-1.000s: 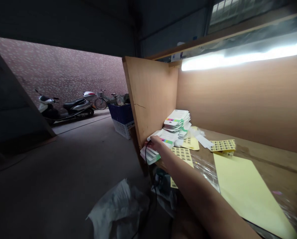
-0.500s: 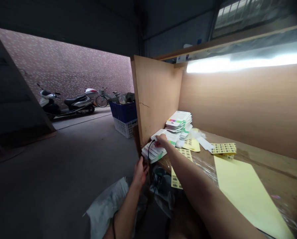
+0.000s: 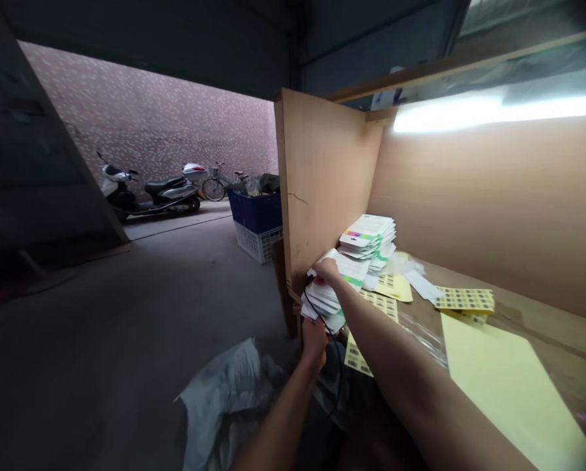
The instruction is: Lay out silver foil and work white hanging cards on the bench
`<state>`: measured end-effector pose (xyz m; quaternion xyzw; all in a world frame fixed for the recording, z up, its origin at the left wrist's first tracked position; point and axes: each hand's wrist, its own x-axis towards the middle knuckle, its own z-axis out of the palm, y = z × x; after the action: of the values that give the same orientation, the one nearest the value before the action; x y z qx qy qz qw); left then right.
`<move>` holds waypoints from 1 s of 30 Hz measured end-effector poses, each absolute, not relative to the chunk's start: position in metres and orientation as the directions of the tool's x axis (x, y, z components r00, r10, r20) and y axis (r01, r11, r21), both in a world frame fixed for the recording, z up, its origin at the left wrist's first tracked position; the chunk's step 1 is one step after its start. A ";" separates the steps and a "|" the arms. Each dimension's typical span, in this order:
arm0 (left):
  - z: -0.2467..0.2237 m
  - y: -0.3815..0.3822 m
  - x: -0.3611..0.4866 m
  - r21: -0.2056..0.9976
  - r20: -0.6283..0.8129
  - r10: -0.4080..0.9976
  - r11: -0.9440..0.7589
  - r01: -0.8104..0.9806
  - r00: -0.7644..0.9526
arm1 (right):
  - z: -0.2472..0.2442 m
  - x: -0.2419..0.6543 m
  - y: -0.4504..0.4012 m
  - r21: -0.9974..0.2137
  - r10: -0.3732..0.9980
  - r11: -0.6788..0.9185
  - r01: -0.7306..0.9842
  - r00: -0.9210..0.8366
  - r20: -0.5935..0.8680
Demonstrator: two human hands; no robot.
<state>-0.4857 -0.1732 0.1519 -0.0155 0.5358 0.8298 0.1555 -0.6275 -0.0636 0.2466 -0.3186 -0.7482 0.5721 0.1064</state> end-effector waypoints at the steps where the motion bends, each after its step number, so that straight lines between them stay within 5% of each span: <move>1: 0.152 -0.172 -0.483 0.888 -0.184 0.248 -0.372 -0.269 -0.951 | 0.245 -0.628 -0.065 -0.907 0.601 0.210 0.365 -0.780 -0.175; 6: 0.154 -0.182 -0.487 0.941 -0.185 0.347 -0.208 -0.267 -0.919 | 0.243 -0.627 -0.069 -0.826 0.587 0.439 0.355 -0.809 -0.035; 11: 0.164 -0.234 -0.509 0.953 -0.283 0.471 0.236 -0.189 -0.835 | 0.264 -0.606 -0.081 -0.864 0.581 0.430 0.260 -0.813 0.045; 14: 0.180 -0.272 -0.501 0.926 -0.054 0.399 0.363 0.103 -0.916 | 0.282 -0.557 -0.101 -0.934 0.469 0.346 0.085 -0.878 0.094; 19: 0.192 -0.302 -0.419 0.831 0.342 0.355 0.318 0.456 -0.870 | 0.265 -0.390 -0.110 -0.908 0.231 0.344 -0.240 -0.915 0.329; 22: 0.178 -0.310 -0.351 0.877 0.280 0.519 0.203 0.435 -0.807 | 0.210 -0.273 -0.085 -0.903 0.311 0.429 -0.032 -0.933 0.182; 26: 0.179 -0.334 -0.282 0.935 0.061 0.886 0.110 0.336 -0.460 | 0.139 -0.127 -0.047 -0.903 0.674 0.033 0.429 -0.676 -0.297; 30: 0.246 -0.356 -0.276 0.940 -0.110 0.988 0.140 0.312 -0.112 | 0.115 -0.012 -0.038 -0.764 0.853 -0.239 0.599 -0.247 -0.460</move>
<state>-0.2762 -0.3565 0.2455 0.5176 0.6277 0.4028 0.4194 -0.0120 -0.0385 0.1151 -0.6009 -0.6040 0.5085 0.1248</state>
